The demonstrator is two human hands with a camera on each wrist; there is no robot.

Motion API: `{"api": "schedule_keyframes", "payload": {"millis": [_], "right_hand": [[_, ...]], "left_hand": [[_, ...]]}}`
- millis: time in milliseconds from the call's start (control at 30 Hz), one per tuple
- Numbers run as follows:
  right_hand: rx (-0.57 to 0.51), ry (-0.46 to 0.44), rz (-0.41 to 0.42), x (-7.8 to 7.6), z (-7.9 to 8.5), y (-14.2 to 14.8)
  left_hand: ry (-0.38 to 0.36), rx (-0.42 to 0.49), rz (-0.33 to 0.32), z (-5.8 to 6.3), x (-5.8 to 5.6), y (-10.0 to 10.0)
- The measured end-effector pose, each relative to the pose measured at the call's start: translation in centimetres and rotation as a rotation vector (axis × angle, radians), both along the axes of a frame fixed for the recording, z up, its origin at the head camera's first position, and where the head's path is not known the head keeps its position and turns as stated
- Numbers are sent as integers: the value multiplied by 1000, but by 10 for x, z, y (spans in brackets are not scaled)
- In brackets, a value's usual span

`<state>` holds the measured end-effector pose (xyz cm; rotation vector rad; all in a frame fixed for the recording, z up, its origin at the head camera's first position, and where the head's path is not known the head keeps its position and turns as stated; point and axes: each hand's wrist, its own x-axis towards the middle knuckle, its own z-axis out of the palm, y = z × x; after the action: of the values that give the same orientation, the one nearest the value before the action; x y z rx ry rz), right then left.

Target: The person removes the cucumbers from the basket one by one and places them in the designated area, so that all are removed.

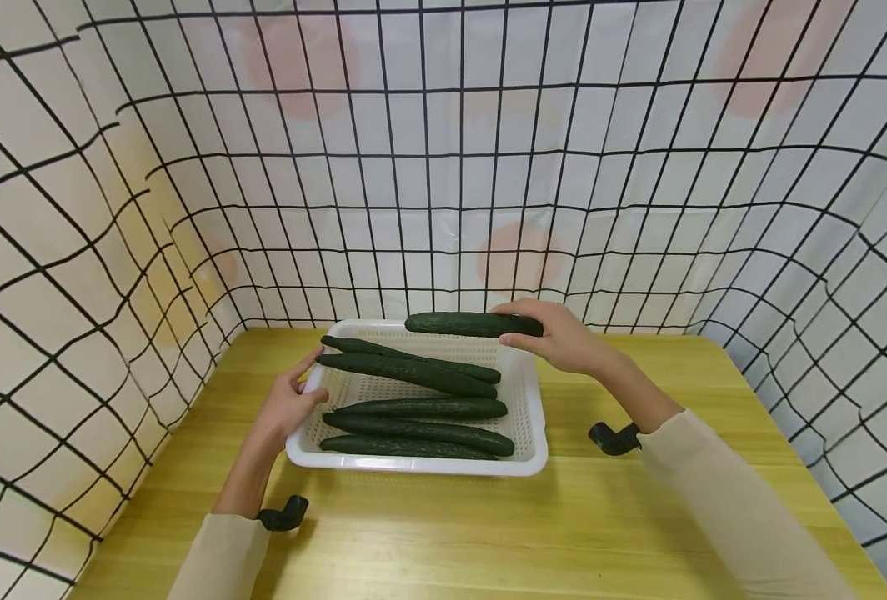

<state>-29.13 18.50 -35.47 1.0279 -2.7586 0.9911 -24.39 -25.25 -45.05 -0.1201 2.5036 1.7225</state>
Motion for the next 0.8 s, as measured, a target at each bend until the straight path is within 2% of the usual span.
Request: {"api": "schedule_keyframes", "payload": {"millis": [133, 267, 367, 500, 800], "right_hand": [[0, 6, -33, -3, -10, 22], [20, -10, -84, -6, -20, 46], [40, -23, -115, -7, -27, 65], [60, -24, -147, -8, -35, 90], [112, -47, -210, -6, -50, 138]], "left_hand": [[-8, 13, 0, 2, 1, 0], [-24, 6, -5, 21, 11, 7], [-23, -3, -2, 19, 10, 7], [-13, -7, 14, 1, 2, 0], [-30, 4, 24, 1, 4, 0]]}}
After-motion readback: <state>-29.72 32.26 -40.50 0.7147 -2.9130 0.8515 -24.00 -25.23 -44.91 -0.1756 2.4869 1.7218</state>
